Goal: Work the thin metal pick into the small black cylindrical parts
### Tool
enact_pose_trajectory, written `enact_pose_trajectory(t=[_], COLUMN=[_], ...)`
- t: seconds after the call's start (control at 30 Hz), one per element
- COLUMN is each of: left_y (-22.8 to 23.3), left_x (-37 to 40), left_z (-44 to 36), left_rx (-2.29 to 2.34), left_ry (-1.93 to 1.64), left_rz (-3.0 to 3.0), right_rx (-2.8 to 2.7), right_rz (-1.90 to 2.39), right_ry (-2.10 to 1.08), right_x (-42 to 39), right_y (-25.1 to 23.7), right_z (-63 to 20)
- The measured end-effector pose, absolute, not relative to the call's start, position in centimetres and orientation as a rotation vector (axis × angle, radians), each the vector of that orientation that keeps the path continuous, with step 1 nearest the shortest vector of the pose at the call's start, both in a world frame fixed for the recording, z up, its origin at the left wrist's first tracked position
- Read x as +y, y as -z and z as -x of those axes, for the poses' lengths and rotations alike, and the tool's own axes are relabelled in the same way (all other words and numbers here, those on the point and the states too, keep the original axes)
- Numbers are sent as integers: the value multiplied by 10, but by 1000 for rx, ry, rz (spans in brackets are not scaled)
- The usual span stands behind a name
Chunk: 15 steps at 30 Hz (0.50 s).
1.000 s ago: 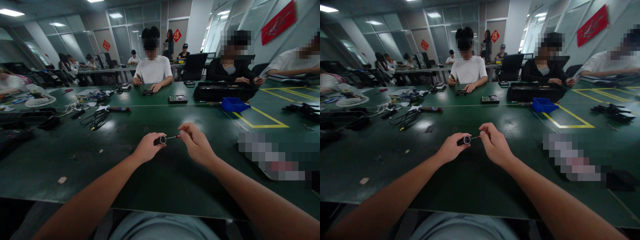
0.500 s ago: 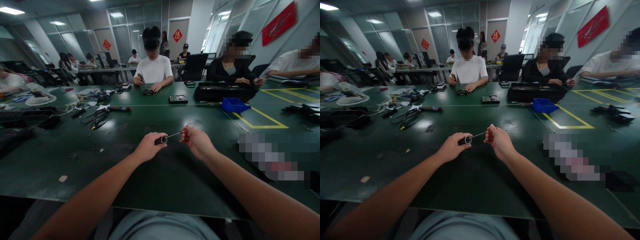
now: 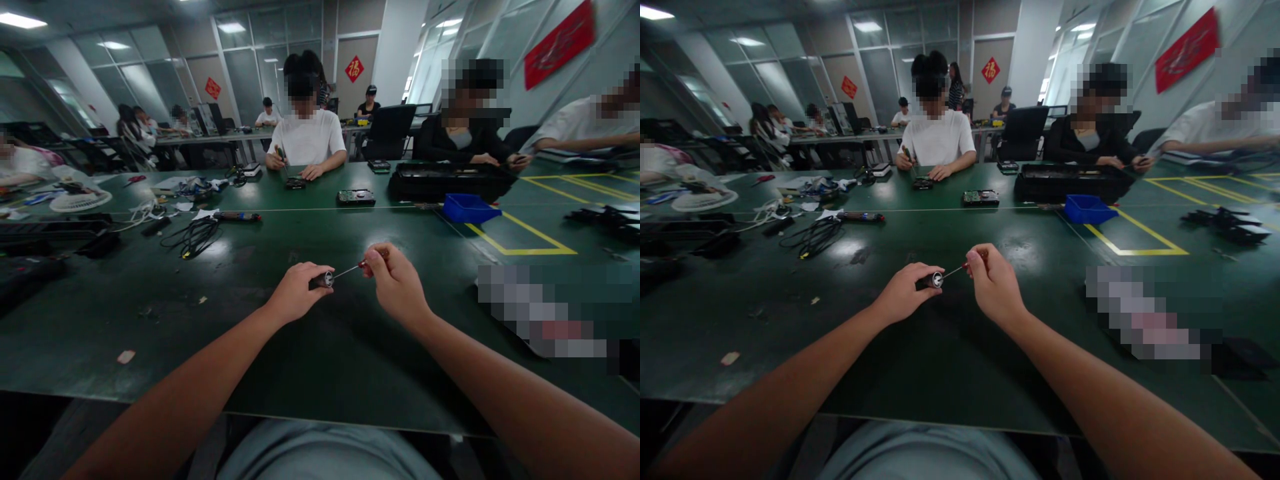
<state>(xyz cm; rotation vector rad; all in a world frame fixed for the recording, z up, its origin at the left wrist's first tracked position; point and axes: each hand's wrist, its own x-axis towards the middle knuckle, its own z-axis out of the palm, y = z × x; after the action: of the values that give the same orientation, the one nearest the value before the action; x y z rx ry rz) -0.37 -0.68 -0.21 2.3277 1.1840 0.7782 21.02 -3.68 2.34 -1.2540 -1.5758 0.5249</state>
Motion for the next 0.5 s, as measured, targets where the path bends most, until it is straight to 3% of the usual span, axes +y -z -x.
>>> enact_pose_trajectory(t=[0.5], left_y=[7], left_x=[-4], left_z=[5], left_rx=[1211], left_ry=[-746], left_rz=[-2306], right_rx=[-1814], right_rz=[1277], right_ry=[-278], right_x=[-39], right_y=[-26], right_z=[-210])
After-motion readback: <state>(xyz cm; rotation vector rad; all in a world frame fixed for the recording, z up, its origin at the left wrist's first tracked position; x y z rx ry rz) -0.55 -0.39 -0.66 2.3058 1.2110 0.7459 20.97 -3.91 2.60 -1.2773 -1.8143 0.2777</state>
